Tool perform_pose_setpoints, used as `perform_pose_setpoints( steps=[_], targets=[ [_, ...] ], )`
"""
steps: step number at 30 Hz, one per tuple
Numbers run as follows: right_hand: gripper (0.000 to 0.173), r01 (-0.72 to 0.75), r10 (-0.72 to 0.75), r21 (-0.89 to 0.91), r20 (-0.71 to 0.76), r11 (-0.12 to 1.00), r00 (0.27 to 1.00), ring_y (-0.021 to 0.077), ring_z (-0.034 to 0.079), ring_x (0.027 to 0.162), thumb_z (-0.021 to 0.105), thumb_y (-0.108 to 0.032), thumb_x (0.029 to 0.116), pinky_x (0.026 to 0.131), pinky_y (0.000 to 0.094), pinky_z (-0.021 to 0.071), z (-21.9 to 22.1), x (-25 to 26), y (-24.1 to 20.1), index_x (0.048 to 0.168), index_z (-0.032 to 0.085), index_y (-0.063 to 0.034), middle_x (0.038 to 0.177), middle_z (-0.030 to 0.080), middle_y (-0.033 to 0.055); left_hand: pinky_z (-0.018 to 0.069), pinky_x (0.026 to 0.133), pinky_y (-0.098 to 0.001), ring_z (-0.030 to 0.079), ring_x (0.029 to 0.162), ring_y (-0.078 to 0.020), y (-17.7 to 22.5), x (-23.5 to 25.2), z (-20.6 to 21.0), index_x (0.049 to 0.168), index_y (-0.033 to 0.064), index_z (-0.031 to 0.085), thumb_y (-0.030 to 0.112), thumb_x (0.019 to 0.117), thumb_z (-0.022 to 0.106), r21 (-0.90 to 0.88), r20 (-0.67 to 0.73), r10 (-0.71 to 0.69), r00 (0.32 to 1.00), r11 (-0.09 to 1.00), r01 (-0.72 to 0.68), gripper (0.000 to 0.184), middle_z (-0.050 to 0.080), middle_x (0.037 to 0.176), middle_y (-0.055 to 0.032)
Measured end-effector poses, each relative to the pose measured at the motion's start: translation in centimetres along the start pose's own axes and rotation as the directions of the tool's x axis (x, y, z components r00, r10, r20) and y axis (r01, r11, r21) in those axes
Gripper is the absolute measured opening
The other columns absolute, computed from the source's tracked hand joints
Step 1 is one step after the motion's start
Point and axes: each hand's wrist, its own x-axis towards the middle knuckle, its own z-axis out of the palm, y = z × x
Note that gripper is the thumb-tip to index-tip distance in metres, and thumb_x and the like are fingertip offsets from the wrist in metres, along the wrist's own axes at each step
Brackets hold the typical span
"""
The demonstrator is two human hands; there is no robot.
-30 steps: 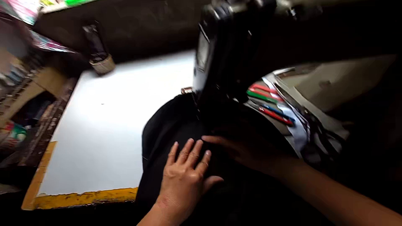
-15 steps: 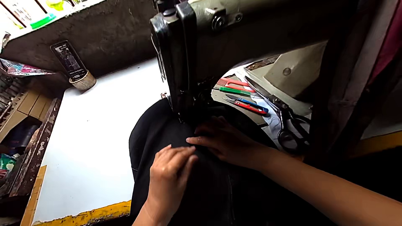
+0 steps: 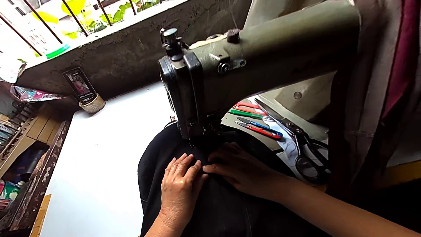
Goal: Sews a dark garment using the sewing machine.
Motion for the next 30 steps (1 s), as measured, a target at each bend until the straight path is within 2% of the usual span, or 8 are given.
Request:
perform_pose_setpoints(
  steps=[2, 4, 8, 12, 15, 23, 27, 30],
  targets=[
    [0.032, 0.000, 0.000, 0.010, -0.004, 1.000, 1.000, 0.0175, 0.060, 0.101, 0.054, -0.013, 0.0917, 0.087, 0.0328, 0.0479, 0.0, -0.1, 0.1, 0.108, 0.080, -0.0248, 0.100, 0.067, -0.0017, 0.0506, 0.107, -0.0481, 0.067, 0.124, -0.0260, 0.0, 0.0, 0.0, 0.117, 0.0121, 0.078, 0.040, 0.0929, 0.068, 0.030, 0.025, -0.001, 1.000, 1.000, 0.001, 0.039, 0.073, 0.126, -0.0065],
    [0.033, -0.006, 0.006, 0.005, 0.003, 1.000, 1.000, 0.0169, 0.059, 0.100, 0.053, -0.014, 0.0922, 0.087, 0.0320, 0.0472, -0.1, -0.1, -0.1, 0.108, 0.079, -0.0250, 0.101, 0.067, -0.0022, 0.0495, 0.109, -0.0492, 0.065, 0.126, -0.0264, -0.1, 0.1, -0.1, 0.119, 0.0127, 0.078, 0.043, 0.0933, 0.067, 0.032, 0.044, 0.002, 0.999, 0.999, -0.003, 0.041, 0.072, 0.128, -0.0065],
    [0.034, -0.042, 0.042, -0.023, 0.021, 0.999, 0.999, 0.0173, 0.058, 0.099, 0.054, -0.014, 0.0902, 0.084, 0.0331, 0.0464, -0.2, 0.3, -0.8, 0.108, 0.079, -0.0260, 0.100, 0.065, -0.0023, 0.0487, 0.110, -0.0498, 0.065, 0.127, -0.0258, -0.8, 0.2, -0.4, 0.119, 0.0163, 0.078, 0.044, 0.0941, 0.066, 0.012, 0.065, 0.024, 0.998, 1.000, -0.025, 0.039, 0.072, 0.129, -0.0060],
    [0.035, -0.059, 0.060, -0.041, 0.042, 0.997, 0.997, 0.0184, 0.059, 0.101, 0.053, -0.013, 0.0897, 0.087, 0.0354, 0.0470, -0.3, -0.1, -1.3, 0.112, 0.078, -0.0256, 0.102, 0.065, -0.0011, 0.0479, 0.110, -0.0517, 0.064, 0.127, -0.0265, -1.0, 0.1, -0.4, 0.119, 0.0168, 0.078, 0.044, 0.0948, 0.064, 0.004, 0.070, 0.038, 0.997, 0.999, -0.038, 0.039, 0.072, 0.129, -0.0076],
    [0.035, -0.082, 0.083, -0.042, 0.024, 0.996, 0.996, 0.0177, 0.060, 0.103, 0.051, -0.014, 0.0914, 0.089, 0.0336, 0.0479, -0.4, -0.9, -1.3, 0.112, 0.078, -0.0252, 0.105, 0.066, -0.0011, 0.0475, 0.111, -0.0527, 0.063, 0.129, -0.0285, -0.7, 0.0, -0.3, 0.119, 0.0150, 0.078, 0.043, 0.0956, 0.064, 0.018, 0.066, 0.037, 0.997, 0.999, -0.038, 0.039, 0.071, 0.129, -0.0088],
    [0.033, -0.107, 0.107, -0.069, 0.003, 0.992, 0.994, 0.0170, 0.059, 0.096, 0.051, -0.013, 0.0901, 0.082, 0.0289, 0.0499, -0.7, -0.3, -0.1, 0.104, 0.080, -0.0208, 0.094, 0.064, -0.0016, 0.0477, 0.110, -0.0526, 0.064, 0.128, -0.0283, -0.4, -0.1, 0.0, 0.117, 0.0145, 0.079, 0.042, 0.0970, 0.061, 0.031, 0.047, 0.039, 0.998, 0.999, -0.041, 0.038, 0.072, 0.129, -0.0081],
    [0.031, -0.032, 0.031, 0.011, 0.026, 0.999, 0.999, 0.0106, 0.064, 0.098, 0.050, -0.012, 0.0949, 0.088, 0.0258, 0.0525, -3.7, -0.7, 0.4, 0.106, 0.077, -0.0209, 0.095, 0.068, -0.0036, 0.0470, 0.112, -0.0517, 0.064, 0.128, -0.0265, -0.4, -0.1, 0.0, 0.118, 0.0152, 0.078, 0.044, 0.0970, 0.061, 0.026, 0.052, 0.028, 0.998, 0.999, -0.029, 0.039, 0.072, 0.129, -0.0073],
    [0.028, -0.058, 0.056, -0.020, -0.075, 0.998, 0.996, 0.0107, 0.065, 0.107, 0.046, -0.017, 0.1040, 0.091, 0.0287, 0.0545, -9.4, -3.4, 0.9, 0.116, 0.071, -0.0199, 0.108, 0.070, 0.0009, 0.0463, 0.111, -0.0544, 0.064, 0.128, -0.0260, -0.4, 0.0, 0.0, 0.118, 0.0168, 0.078, 0.045, 0.0958, 0.062, 0.024, 0.050, 0.015, 0.999, 1.000, -0.017, 0.039, 0.072, 0.129, -0.0062]
  ],
)
